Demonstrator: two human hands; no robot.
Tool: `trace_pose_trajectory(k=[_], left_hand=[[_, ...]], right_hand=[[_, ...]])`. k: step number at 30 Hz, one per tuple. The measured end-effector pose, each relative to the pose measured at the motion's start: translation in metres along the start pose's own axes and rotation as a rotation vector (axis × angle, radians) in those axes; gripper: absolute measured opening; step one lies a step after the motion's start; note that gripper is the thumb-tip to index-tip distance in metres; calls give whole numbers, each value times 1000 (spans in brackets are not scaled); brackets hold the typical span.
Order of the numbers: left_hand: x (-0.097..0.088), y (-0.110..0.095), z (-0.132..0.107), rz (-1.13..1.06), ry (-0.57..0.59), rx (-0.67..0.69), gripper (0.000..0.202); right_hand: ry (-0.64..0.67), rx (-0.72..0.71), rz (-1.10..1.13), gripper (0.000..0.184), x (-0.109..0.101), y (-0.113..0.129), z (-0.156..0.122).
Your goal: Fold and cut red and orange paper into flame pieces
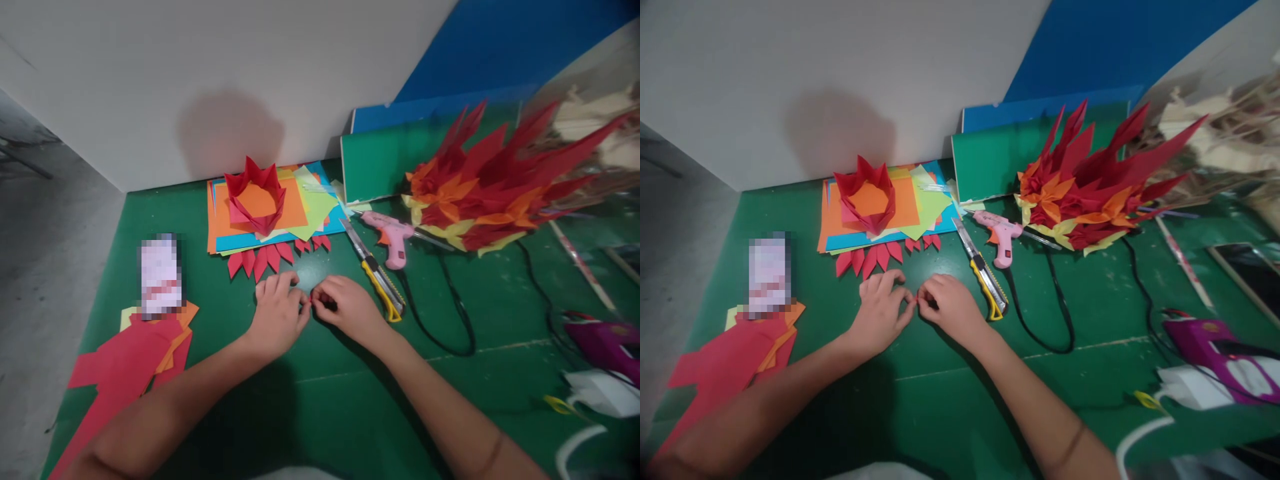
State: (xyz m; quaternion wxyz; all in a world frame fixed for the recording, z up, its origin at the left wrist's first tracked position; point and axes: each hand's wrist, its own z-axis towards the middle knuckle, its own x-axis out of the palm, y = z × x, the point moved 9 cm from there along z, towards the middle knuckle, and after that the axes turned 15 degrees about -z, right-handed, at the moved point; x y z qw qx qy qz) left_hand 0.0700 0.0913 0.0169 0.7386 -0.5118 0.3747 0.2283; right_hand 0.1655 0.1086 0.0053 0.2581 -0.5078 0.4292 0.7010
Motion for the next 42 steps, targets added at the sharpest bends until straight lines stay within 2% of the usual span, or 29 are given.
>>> trace_pose_trajectory(k=[8, 11, 15, 20, 25, 32, 36, 39, 42], left_hand=[[3, -3, 0, 89, -19, -43, 10], [3, 2, -2, 55, -26, -94, 10], [3, 8, -4, -29, -1, -119, 10], [4, 11, -5, -129, 40, -115, 8], [5, 10, -7, -143, 55, -111, 19], [0, 8, -4, -241, 21, -62, 10], [-1, 11, 2, -458, -2, -87, 6], [1, 20, 4, -782, -70, -203, 4], [8, 30, 3, -1071, -151, -333, 12]], right_hand=[[5, -5, -12, 11, 1, 0, 0], [17, 21, 28, 7, 0, -2, 0], [42, 16, 113, 20, -4, 0, -1], [-10, -28, 126, 13, -13, 2, -4], [-4, -56, 115, 9, -9, 3, -4], [-6, -15, 187, 6, -8, 0, -5], [-80, 115, 319, 6, -16, -8, -7], [-119, 275, 492, 8, -14, -19, -11], [-124, 373, 650, 14, -5, -24, -14]])
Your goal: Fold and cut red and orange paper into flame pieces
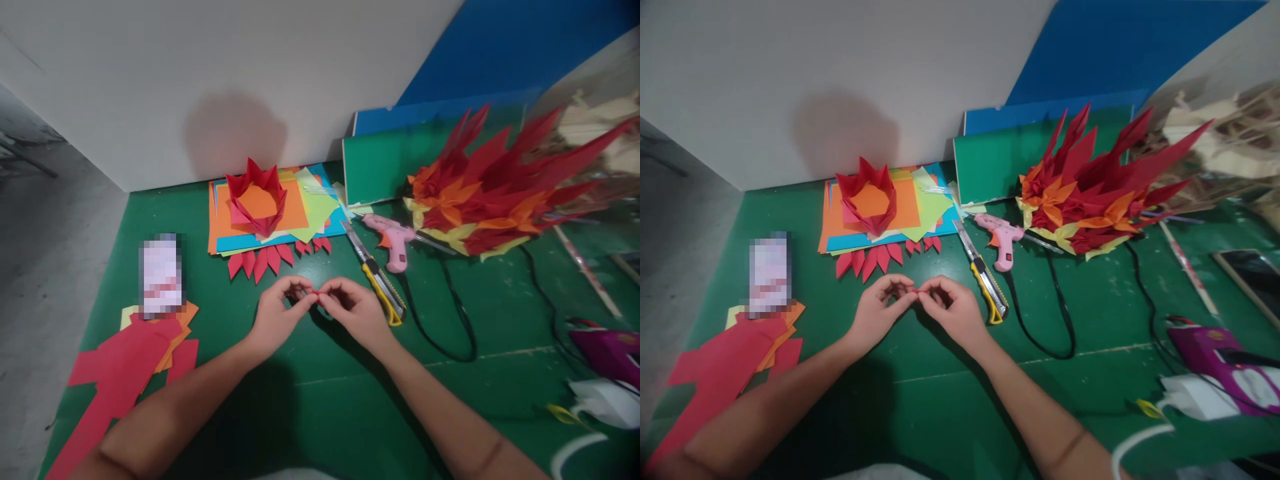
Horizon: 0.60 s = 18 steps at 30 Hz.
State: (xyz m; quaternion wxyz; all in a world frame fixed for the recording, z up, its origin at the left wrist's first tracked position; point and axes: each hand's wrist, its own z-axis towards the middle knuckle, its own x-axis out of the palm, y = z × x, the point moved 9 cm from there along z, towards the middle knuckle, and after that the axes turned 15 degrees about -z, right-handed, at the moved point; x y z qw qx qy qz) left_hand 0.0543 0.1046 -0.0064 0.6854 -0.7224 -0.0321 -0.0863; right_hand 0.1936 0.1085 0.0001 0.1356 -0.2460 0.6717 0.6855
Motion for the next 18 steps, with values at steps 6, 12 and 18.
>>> trace_pose_trajectory(k=[6, 12, 18], left_hand=[[-1, 12, -3, -192, -53, -145, 21], [1, 12, -5, -270, -31, -189, 27], [1, 10, -5, -275, -23, -206, 33]], right_hand=[[-11, -28, -14, 14, 3, 4, -2], [-53, -116, -67, 13, 2, 13, -7], [-97, -201, -170, 13, 1, 20, -9]])
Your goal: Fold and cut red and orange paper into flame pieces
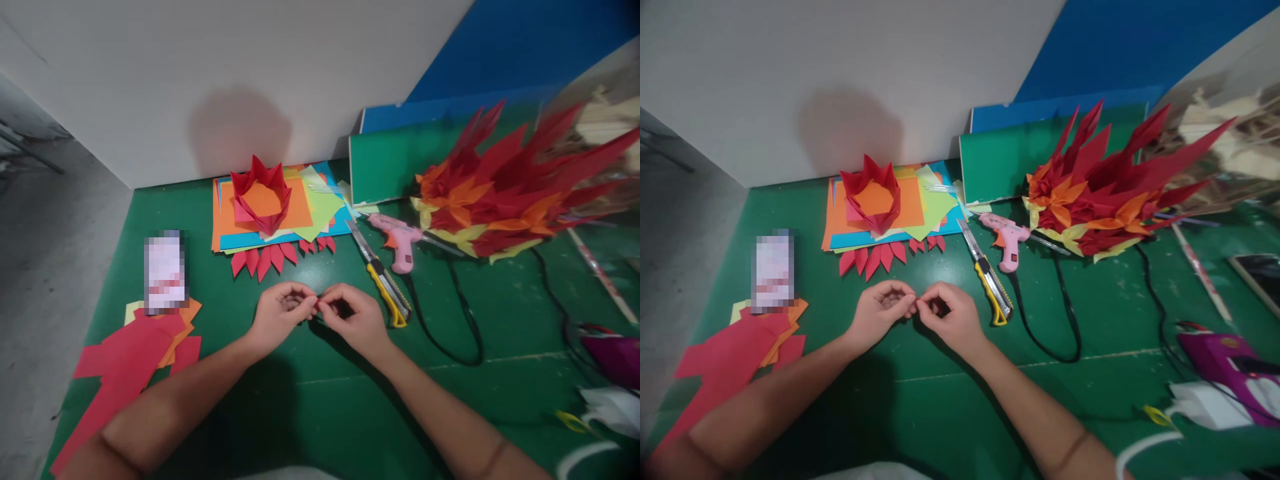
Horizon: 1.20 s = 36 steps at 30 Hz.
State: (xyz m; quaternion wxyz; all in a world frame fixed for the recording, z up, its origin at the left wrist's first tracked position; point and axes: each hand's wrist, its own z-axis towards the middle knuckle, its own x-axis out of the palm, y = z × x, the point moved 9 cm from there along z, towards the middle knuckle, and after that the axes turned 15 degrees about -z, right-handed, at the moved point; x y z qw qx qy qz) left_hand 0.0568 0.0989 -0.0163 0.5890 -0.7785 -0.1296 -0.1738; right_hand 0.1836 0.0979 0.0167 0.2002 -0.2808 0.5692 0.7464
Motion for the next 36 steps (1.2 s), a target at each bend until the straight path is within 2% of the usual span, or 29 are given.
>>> trace_pose_trajectory(k=[6, 12, 19, 28, 36], left_hand=[[0, -1, -1, 42, 26, 3, 29], [2, 2, 3, -15, 92, -26, 32], [9, 4, 0, -54, 155, -59, 37], [13, 5, 0, -26, 217, -83, 38], [15, 8, -2, -75, 226, -95, 39]], right_hand=[[-37, -88, -120, 13, -3, 9, 0], [-54, -109, -72, 12, -4, 14, -2], [-21, -48, -9, 14, -3, 7, -2], [32, -112, 37, 15, 1, 15, -2], [20, -120, 62, 16, -2, 15, -2]])
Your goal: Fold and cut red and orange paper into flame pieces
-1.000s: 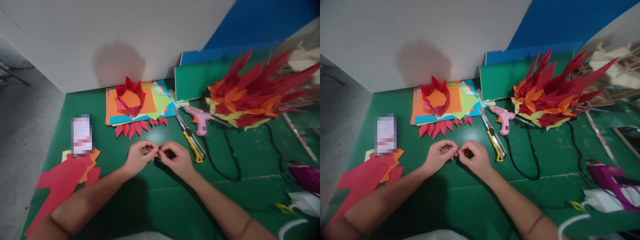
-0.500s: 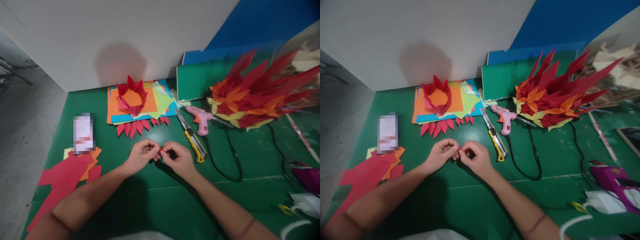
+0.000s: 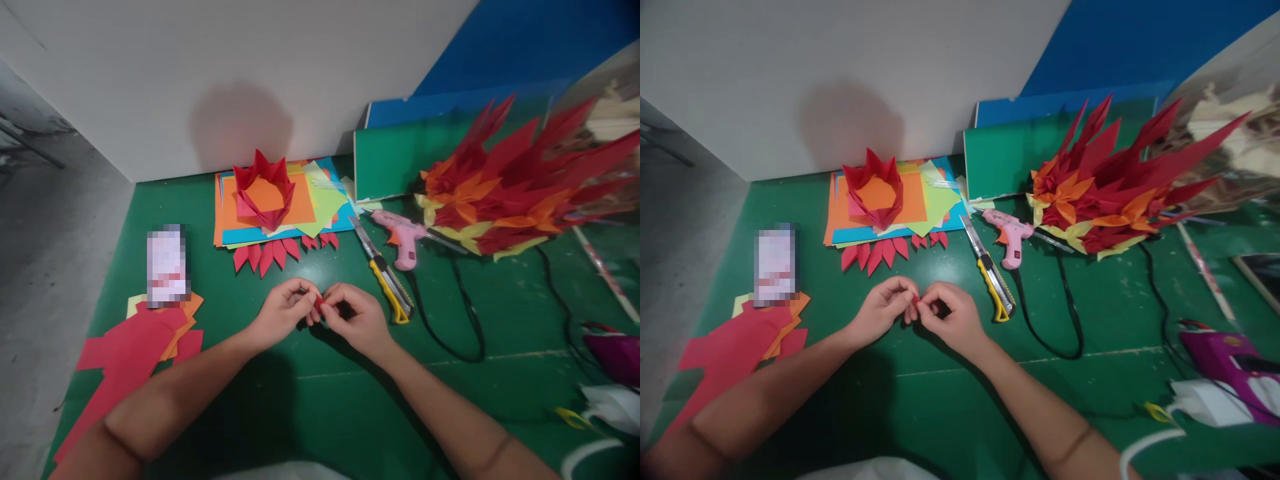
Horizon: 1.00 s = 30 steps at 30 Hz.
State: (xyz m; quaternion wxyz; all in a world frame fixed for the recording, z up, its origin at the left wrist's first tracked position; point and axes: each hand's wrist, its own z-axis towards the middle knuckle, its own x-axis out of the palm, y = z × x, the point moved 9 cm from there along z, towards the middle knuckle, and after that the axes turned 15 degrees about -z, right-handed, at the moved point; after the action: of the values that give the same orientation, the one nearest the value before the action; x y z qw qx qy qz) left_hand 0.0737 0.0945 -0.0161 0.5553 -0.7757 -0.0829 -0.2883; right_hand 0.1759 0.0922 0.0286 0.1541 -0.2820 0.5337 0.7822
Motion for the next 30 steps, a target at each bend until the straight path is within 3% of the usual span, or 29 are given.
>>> trace_pose_trajectory(k=[14, 25, 30], left_hand=[[-5, -2, 1, 19, -9, 22, 41], [-6, -6, -2, -16, -32, 127, 26], [-9, -5, -2, -4, -56, 116, 22]], right_hand=[[-17, -16, -2, 15, 0, 1, 0], [-31, -3, -16, 17, -1, -3, 0], [-50, -83, -64, 15, -2, 4, -1]])
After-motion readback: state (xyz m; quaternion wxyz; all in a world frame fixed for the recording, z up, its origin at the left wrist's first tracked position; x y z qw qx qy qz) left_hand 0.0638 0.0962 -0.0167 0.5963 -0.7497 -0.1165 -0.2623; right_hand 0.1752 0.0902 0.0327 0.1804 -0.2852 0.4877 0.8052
